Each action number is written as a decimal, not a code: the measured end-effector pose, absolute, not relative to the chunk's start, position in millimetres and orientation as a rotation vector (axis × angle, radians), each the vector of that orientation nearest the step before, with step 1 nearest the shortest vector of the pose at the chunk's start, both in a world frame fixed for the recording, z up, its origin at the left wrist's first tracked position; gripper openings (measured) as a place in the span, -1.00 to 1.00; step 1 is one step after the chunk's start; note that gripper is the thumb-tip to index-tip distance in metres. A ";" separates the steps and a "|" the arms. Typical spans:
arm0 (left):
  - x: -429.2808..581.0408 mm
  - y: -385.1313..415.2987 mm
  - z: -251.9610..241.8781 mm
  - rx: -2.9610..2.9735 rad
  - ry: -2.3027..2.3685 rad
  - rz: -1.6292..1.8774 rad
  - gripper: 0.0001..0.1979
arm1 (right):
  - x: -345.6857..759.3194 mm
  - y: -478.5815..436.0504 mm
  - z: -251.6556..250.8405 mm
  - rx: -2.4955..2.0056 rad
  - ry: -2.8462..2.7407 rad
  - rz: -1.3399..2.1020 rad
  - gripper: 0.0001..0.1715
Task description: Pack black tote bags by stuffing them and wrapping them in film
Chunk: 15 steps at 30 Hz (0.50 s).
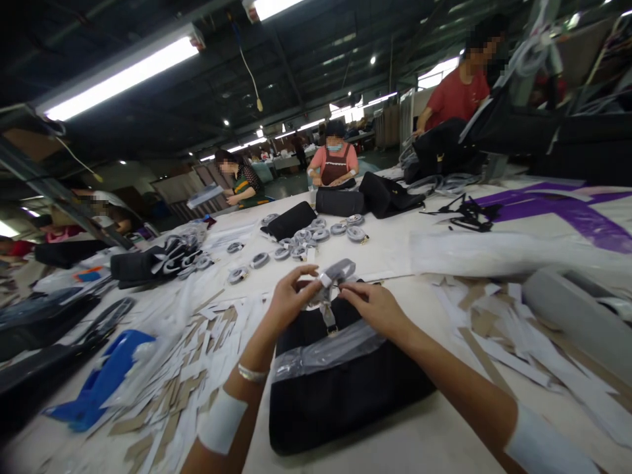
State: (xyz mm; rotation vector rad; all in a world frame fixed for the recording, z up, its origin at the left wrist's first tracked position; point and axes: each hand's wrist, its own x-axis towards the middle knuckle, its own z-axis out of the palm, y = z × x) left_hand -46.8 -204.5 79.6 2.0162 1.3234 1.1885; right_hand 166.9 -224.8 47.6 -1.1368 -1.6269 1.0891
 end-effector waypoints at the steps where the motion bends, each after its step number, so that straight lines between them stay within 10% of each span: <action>1: -53.3 -189.3 92.0 2.041 1.396 1.211 -0.68 | 169.3 -224.3 46.3 -1.192 -1.701 0.927 -0.59; 7: -82.6 -144.9 118.7 2.101 1.669 1.272 -0.63 | 191.1 -241.5 1.2 -1.148 -2.046 0.288 -0.56; 15: -80.0 -256.8 27.9 2.190 1.525 0.494 -0.55 | 214.0 -257.9 -63.0 -1.171 -2.398 -0.146 -0.31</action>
